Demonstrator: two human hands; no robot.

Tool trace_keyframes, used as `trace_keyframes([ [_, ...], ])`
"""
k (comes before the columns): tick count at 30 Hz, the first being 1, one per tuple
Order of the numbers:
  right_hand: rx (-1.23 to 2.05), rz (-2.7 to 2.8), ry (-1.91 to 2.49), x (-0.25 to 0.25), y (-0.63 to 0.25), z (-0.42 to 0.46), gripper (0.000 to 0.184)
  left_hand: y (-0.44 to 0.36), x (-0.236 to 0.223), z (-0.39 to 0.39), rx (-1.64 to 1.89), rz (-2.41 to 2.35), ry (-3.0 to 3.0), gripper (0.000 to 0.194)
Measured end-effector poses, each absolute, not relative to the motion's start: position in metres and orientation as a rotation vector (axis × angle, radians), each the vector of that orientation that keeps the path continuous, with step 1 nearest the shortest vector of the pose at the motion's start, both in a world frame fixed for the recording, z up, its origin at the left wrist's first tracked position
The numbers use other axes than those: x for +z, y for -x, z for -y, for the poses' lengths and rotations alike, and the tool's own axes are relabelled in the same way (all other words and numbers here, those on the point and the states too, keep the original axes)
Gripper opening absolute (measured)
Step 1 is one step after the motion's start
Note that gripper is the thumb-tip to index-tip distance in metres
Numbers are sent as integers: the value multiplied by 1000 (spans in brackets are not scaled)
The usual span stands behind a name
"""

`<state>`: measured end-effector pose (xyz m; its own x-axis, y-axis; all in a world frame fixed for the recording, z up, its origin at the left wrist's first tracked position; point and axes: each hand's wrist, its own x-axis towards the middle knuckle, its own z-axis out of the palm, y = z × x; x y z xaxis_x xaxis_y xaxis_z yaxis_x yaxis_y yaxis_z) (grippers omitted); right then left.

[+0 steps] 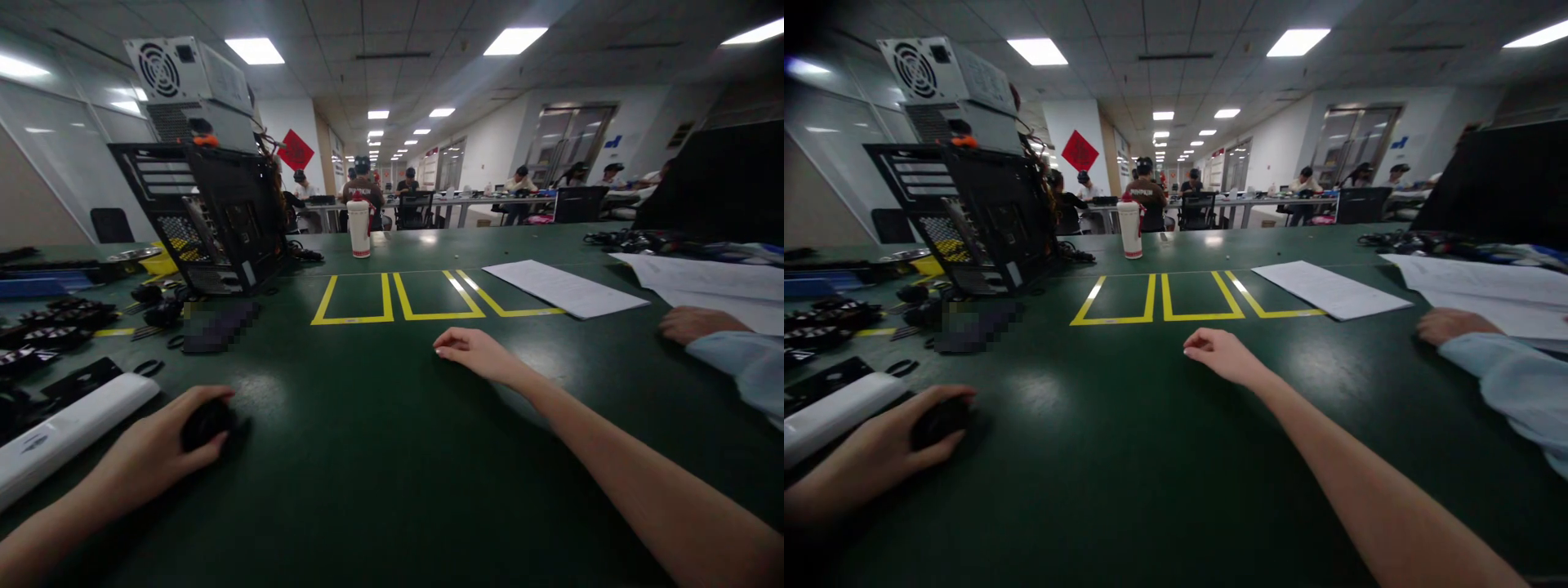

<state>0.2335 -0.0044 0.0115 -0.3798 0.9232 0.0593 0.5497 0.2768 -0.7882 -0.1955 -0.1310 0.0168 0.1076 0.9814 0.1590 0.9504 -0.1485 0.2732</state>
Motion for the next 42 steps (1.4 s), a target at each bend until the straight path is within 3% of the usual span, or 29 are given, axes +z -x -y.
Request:
trace_keyframes([
  [7,1045,1889,1227,-4,-183,3,26,57,12,25,674,-1519,-2428,36],
  [12,1171,1673,1169,-6,-158,-9,26,6,3,-12,753,-1387,-2514,37],
  [19,1394,1341,1073,2,-159,-11,23,-5,6,-13,748,-1342,-2674,40],
  [25,1371,1448,905,-2,-167,4,25,-1,1,1,850,-1212,-2749,69],
  [35,1273,1482,838,-7,-164,9,31,4,-5,2,910,-1124,-2789,61],
  [42,1258,1491,850,-8,-163,7,31,5,-7,-2,918,-1105,-2825,67],
])
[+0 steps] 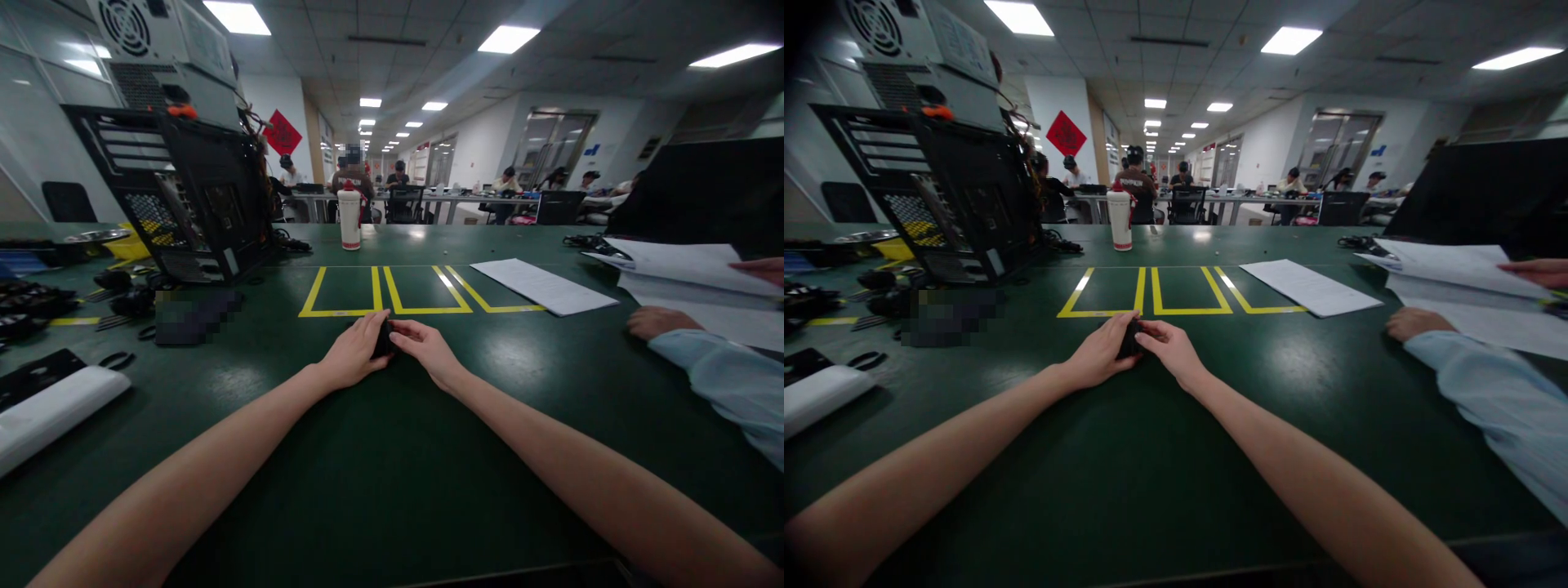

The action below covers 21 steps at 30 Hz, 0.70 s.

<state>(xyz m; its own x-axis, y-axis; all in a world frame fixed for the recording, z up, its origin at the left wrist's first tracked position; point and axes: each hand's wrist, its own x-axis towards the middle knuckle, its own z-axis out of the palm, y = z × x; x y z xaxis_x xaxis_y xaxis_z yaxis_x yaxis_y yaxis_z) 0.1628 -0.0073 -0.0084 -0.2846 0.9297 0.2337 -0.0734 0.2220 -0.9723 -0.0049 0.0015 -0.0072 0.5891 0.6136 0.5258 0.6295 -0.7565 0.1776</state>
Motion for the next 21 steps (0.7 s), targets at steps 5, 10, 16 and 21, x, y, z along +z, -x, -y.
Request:
trace_keyframes([
  [5,1284,1488,805,-8,-164,5,29,5,-5,1,-906,1082,2780,59],
  [10,1342,1468,764,-7,-163,9,31,4,-4,1,-867,1090,2755,59],
  [16,1367,1425,765,-7,-161,13,28,3,-3,8,-804,1175,2638,59],
  [21,1330,1405,818,-7,-160,11,27,3,-7,5,-851,1101,2694,58],
])
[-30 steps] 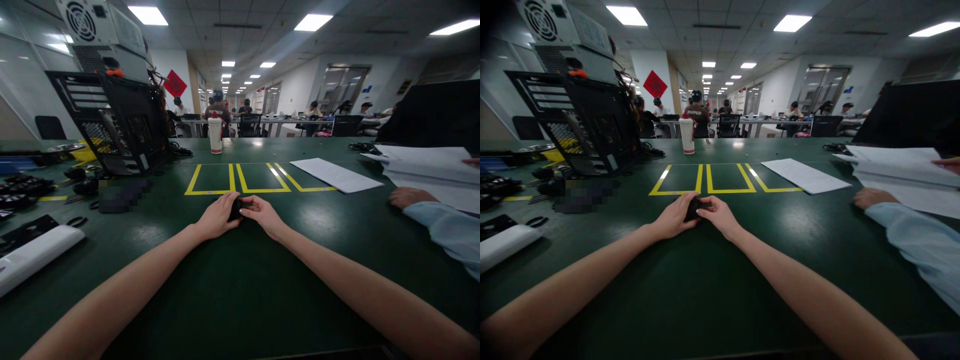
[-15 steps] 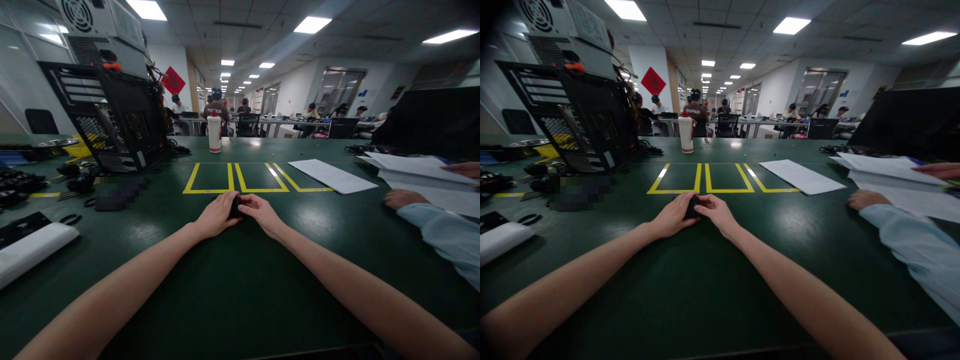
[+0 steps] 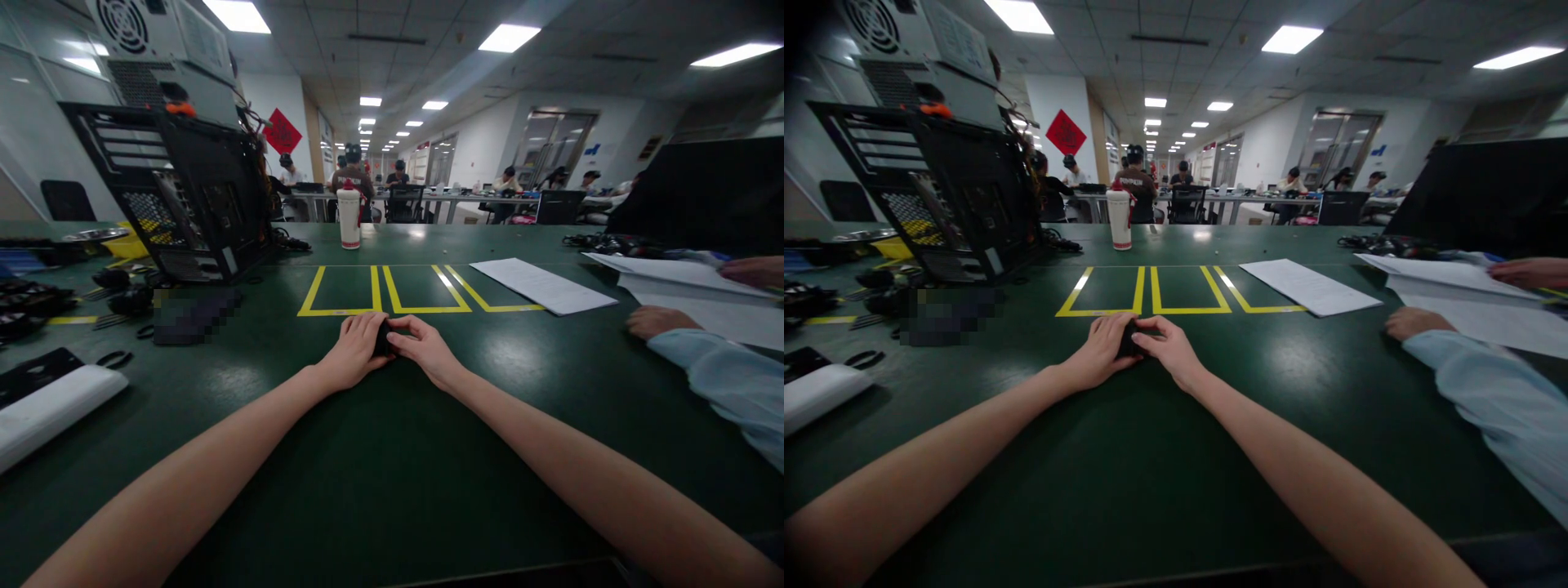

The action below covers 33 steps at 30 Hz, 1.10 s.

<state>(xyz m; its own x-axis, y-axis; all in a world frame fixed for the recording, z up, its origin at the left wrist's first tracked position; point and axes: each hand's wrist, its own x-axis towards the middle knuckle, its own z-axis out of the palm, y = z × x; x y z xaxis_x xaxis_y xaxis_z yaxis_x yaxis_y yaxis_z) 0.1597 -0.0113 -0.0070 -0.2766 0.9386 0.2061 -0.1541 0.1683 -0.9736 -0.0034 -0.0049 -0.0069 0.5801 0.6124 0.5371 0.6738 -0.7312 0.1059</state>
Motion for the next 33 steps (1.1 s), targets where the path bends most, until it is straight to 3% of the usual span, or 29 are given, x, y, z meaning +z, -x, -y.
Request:
trace_keyframes([
  [11,1322,1469,782,-5,-161,16,33,5,-5,5,-834,1112,2746,57],
  [17,1249,1442,812,-9,-159,16,21,4,-7,3,-838,1124,2731,57],
  [23,1266,1437,835,-6,-158,15,35,4,-7,3,-838,1110,2739,56],
  [33,1245,1498,776,-5,-157,17,24,4,-6,5,-831,1117,2727,57],
])
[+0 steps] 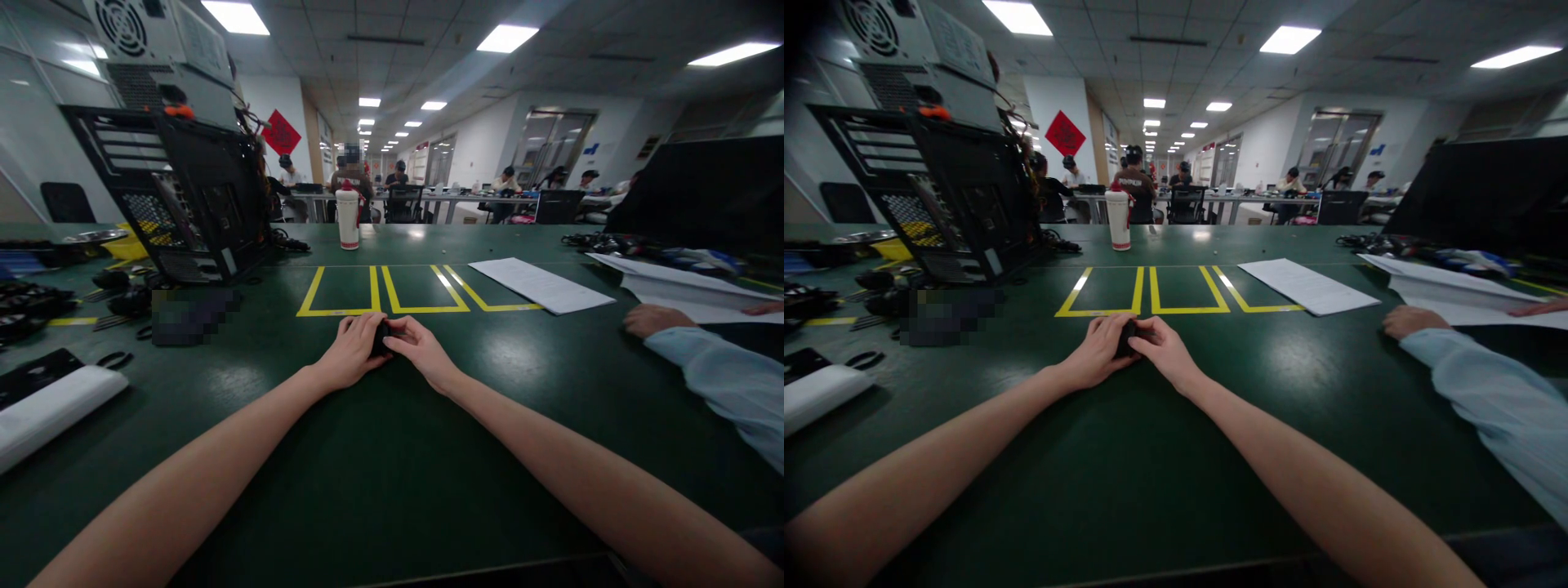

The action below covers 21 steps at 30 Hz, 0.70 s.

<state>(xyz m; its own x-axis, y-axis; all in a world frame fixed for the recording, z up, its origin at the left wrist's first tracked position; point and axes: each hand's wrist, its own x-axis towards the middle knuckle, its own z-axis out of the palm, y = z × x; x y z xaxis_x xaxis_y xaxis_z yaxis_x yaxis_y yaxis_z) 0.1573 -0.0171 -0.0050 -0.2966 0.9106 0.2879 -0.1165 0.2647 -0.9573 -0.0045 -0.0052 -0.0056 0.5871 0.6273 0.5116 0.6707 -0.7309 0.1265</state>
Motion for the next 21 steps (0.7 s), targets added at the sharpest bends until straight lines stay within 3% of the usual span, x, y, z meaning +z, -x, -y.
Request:
trace_keyframes([
  [5,1172,1506,809,-8,-157,14,21,4,-5,6,-823,1110,2728,58],
  [11,1242,1499,844,-8,-159,12,35,4,-5,6,-829,1125,2728,56],
  [21,1264,1516,794,-7,-159,15,30,4,-5,6,-817,1117,2724,58],
])
